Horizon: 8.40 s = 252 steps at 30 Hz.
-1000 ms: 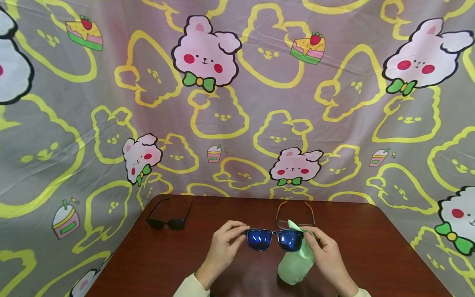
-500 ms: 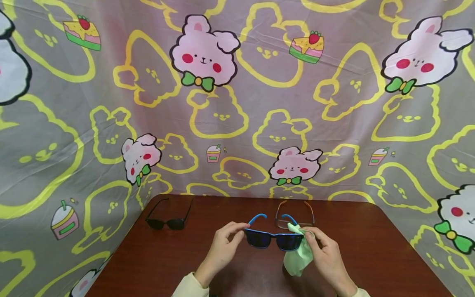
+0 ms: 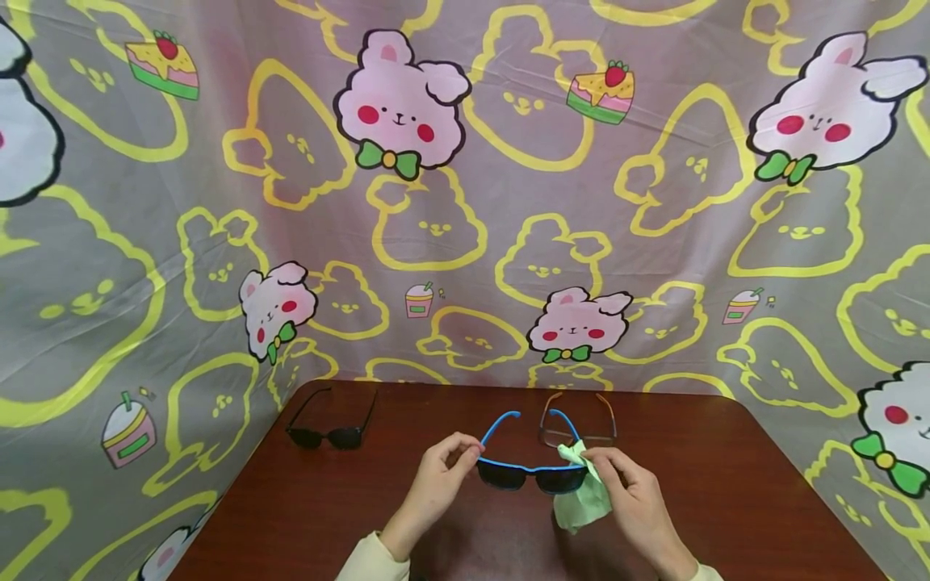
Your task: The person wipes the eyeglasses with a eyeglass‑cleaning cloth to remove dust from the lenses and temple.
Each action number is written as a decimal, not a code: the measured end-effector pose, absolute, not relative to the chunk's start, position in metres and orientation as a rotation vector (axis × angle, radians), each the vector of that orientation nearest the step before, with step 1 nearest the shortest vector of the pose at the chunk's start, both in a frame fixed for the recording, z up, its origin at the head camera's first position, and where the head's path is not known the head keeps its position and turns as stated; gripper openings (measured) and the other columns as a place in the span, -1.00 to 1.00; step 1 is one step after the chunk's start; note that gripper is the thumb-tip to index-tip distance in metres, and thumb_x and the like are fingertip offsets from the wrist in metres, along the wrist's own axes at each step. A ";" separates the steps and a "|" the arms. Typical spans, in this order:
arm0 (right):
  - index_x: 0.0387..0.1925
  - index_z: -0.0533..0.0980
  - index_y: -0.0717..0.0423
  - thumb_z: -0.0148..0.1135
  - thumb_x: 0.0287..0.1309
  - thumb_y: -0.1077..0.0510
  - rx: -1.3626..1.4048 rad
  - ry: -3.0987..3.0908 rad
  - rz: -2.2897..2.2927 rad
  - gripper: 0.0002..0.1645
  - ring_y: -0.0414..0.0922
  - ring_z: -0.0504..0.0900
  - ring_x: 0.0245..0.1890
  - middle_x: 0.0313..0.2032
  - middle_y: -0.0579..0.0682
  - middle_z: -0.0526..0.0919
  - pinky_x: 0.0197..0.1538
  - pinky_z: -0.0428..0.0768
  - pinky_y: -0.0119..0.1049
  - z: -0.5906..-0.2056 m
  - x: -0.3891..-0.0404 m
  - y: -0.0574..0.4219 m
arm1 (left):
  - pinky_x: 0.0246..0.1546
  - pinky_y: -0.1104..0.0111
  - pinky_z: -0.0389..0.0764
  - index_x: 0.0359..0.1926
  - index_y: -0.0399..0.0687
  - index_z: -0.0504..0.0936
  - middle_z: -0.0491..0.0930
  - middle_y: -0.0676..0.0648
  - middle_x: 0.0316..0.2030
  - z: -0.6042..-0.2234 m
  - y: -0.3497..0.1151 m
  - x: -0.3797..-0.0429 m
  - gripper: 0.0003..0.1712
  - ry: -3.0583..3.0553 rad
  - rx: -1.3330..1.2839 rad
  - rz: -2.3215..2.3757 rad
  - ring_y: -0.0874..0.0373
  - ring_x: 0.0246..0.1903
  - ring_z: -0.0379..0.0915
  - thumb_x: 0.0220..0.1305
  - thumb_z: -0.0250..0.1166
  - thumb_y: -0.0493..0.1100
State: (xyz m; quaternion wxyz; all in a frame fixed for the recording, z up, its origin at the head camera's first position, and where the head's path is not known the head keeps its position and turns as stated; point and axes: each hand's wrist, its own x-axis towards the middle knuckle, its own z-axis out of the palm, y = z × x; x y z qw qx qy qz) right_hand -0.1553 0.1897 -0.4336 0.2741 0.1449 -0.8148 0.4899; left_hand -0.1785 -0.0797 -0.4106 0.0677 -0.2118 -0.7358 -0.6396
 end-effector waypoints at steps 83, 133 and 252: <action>-0.52 0.59 -0.01 0.37 -0.03 0.16 0.004 -2.478 0.939 -0.92 -0.33 0.47 -0.60 -0.64 -0.27 0.55 -0.50 0.40 -0.40 -0.434 -0.158 0.185 | -0.43 0.47 0.48 -0.24 -0.16 0.53 0.51 0.04 -0.40 -0.430 -0.071 -0.180 -0.84 -2.359 -0.767 -1.705 0.31 -0.43 0.41 0.15 0.32 -0.33; -0.58 0.59 0.01 0.41 -0.11 0.19 -0.038 -2.420 0.795 -0.89 -0.27 0.41 -0.68 -0.72 -0.27 0.50 -0.58 0.34 -0.33 -0.433 -0.160 0.190 | -0.44 0.54 0.37 -0.26 0.01 0.54 0.48 0.22 -0.45 -0.436 -0.063 -0.173 -0.82 -2.445 -0.906 -1.064 0.43 -0.48 0.35 0.12 0.33 -0.28; -0.42 0.55 0.15 0.40 -0.21 0.43 0.318 -1.997 0.696 -0.74 -0.28 0.39 -0.58 -0.53 -0.16 0.54 -0.49 0.34 -0.42 -0.419 -0.161 0.199 | -0.27 0.37 0.51 -0.23 -0.10 0.59 0.59 0.06 -0.36 -0.436 -0.074 -0.181 -0.83 -2.245 -0.608 -1.287 0.28 -0.34 0.48 0.13 0.34 -0.29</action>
